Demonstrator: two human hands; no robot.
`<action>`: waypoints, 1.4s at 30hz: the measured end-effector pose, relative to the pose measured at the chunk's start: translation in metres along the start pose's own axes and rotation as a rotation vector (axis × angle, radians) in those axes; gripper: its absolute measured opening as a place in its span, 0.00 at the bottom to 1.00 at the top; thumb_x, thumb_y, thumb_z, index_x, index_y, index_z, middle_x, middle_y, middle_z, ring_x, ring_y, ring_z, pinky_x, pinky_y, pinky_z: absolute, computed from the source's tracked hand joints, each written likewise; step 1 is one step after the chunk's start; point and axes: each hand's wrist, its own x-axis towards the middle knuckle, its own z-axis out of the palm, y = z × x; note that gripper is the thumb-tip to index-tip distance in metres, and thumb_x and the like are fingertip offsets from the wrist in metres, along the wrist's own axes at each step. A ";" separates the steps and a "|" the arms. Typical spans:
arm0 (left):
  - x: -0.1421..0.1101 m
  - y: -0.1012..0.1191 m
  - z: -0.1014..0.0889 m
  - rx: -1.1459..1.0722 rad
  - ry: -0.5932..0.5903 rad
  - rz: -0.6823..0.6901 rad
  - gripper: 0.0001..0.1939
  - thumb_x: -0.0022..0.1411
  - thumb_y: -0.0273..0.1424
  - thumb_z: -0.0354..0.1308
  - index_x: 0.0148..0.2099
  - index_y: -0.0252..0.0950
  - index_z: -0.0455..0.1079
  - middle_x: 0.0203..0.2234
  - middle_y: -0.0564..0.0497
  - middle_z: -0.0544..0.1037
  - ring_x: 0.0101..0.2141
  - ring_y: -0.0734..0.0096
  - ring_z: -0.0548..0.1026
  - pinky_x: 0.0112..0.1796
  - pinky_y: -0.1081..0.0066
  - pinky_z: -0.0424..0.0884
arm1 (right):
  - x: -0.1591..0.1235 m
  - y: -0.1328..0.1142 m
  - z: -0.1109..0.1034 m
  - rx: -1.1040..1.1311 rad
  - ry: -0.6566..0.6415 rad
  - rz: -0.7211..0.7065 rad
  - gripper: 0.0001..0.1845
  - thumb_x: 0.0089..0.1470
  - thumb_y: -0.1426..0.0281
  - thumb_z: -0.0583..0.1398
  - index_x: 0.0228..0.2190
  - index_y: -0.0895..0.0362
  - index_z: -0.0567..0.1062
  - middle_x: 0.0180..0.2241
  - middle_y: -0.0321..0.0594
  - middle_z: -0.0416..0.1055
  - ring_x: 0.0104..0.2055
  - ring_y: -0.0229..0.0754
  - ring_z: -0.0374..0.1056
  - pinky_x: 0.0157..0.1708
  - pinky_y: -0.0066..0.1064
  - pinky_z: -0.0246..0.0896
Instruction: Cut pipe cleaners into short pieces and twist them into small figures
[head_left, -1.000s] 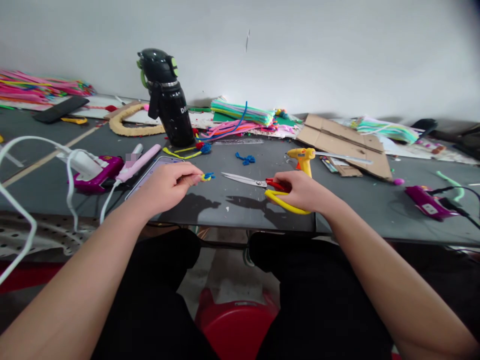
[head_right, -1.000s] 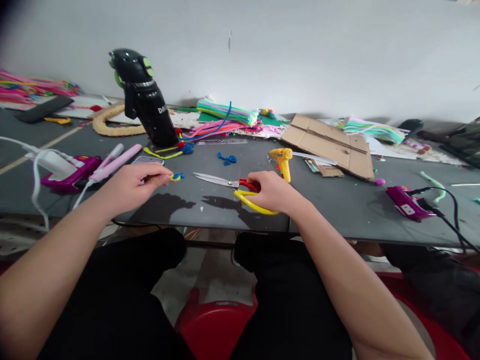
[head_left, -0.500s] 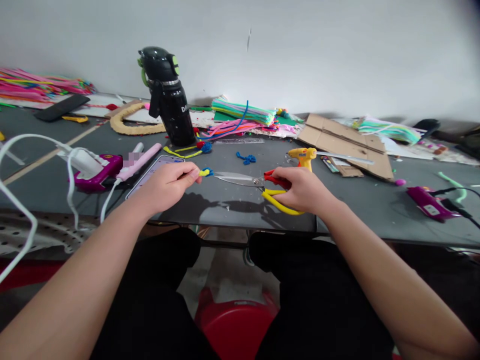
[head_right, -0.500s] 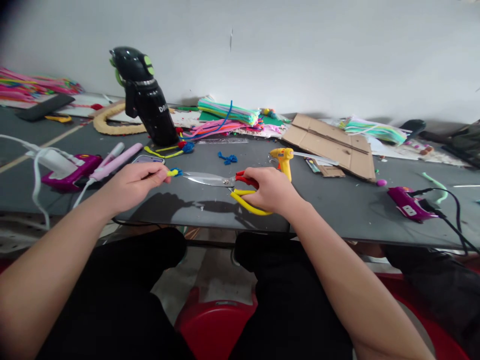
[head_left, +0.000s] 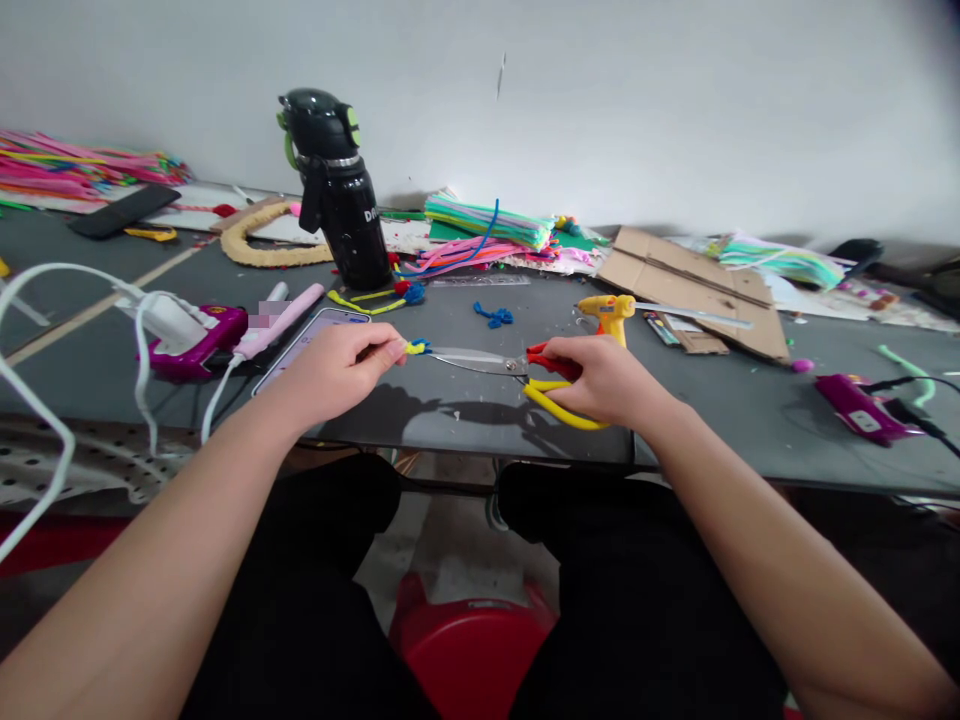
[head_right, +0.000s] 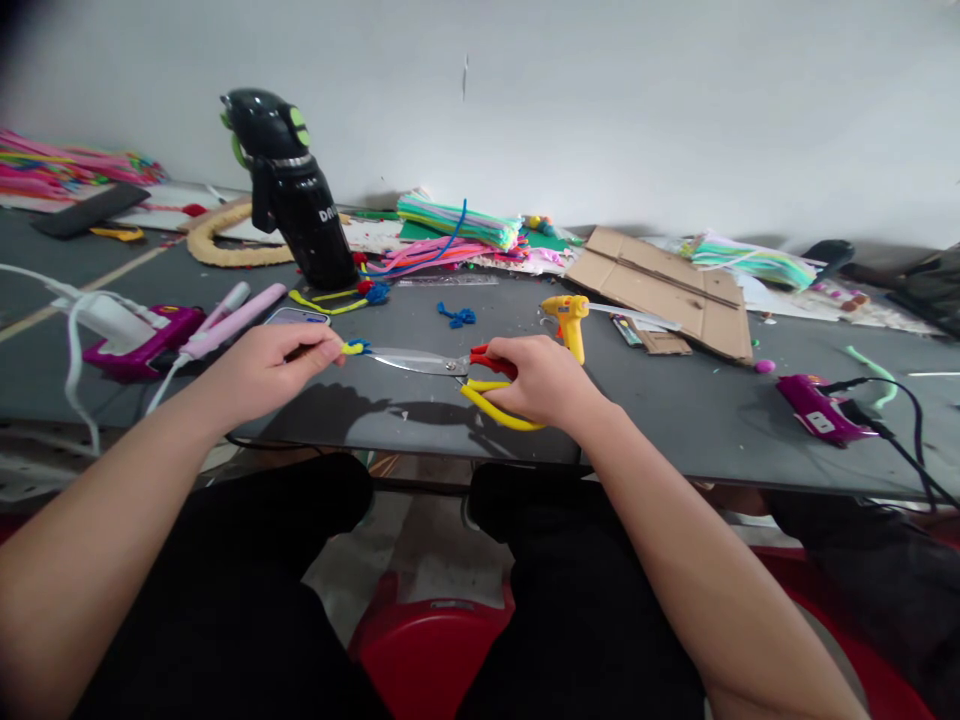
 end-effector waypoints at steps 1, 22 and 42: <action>0.000 0.000 0.000 0.002 -0.003 -0.002 0.18 0.66 0.43 0.50 0.32 0.37 0.72 0.27 0.51 0.77 0.31 0.66 0.71 0.34 0.68 0.64 | 0.000 0.000 0.000 -0.003 0.002 0.001 0.10 0.47 0.62 0.63 0.28 0.55 0.71 0.24 0.35 0.66 0.26 0.37 0.55 0.28 0.30 0.45; 0.001 -0.001 0.000 0.018 -0.015 0.003 0.18 0.67 0.43 0.50 0.33 0.38 0.73 0.28 0.51 0.78 0.31 0.66 0.72 0.35 0.68 0.64 | 0.002 0.000 0.001 -0.020 -0.028 0.013 0.10 0.46 0.63 0.62 0.26 0.55 0.68 0.23 0.34 0.64 0.25 0.37 0.54 0.27 0.30 0.43; 0.002 0.004 0.000 0.025 -0.047 0.003 0.17 0.67 0.41 0.50 0.33 0.36 0.72 0.28 0.51 0.77 0.32 0.66 0.71 0.35 0.69 0.62 | 0.002 -0.004 -0.001 -0.040 -0.054 0.036 0.09 0.46 0.64 0.62 0.26 0.55 0.69 0.23 0.35 0.65 0.25 0.37 0.55 0.27 0.31 0.43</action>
